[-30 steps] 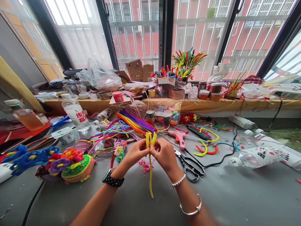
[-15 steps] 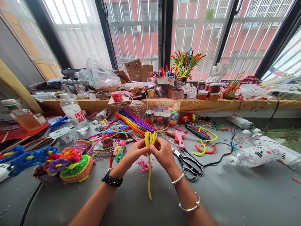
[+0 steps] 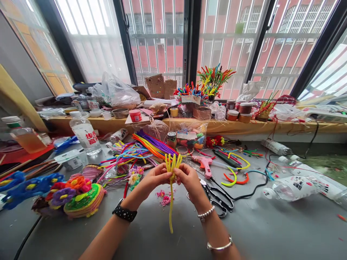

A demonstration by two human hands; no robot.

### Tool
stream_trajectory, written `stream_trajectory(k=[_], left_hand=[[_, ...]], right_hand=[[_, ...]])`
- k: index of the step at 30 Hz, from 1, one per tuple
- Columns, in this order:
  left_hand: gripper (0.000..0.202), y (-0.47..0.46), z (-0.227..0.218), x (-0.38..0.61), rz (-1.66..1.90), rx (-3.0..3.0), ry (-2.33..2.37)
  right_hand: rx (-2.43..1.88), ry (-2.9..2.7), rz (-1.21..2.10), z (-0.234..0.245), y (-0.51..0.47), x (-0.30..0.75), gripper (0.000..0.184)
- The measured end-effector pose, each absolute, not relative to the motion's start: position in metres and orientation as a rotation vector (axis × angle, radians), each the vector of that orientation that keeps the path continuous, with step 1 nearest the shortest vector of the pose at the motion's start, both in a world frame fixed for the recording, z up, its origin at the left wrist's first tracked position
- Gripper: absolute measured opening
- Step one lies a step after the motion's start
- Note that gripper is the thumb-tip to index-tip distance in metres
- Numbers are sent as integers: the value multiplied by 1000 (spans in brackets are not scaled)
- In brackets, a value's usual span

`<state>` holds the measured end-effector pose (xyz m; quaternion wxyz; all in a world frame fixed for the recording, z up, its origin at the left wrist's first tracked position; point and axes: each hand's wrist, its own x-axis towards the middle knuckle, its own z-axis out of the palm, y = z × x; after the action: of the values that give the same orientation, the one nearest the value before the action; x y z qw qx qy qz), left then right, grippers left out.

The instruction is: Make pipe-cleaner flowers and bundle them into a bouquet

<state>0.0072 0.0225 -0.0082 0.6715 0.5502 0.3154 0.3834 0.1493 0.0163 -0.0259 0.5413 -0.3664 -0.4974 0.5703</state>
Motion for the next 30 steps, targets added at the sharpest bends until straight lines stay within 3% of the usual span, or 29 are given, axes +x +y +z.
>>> stream_trajectory(k=[7, 30], left_hand=[[24, 23, -10, 7, 851, 1243, 676], [31, 21, -6, 9, 798, 1366, 741]], right_hand=[[-794, -1102, 1500, -24, 15, 149, 13], [-818, -1209, 1403, -26, 15, 148, 17]])
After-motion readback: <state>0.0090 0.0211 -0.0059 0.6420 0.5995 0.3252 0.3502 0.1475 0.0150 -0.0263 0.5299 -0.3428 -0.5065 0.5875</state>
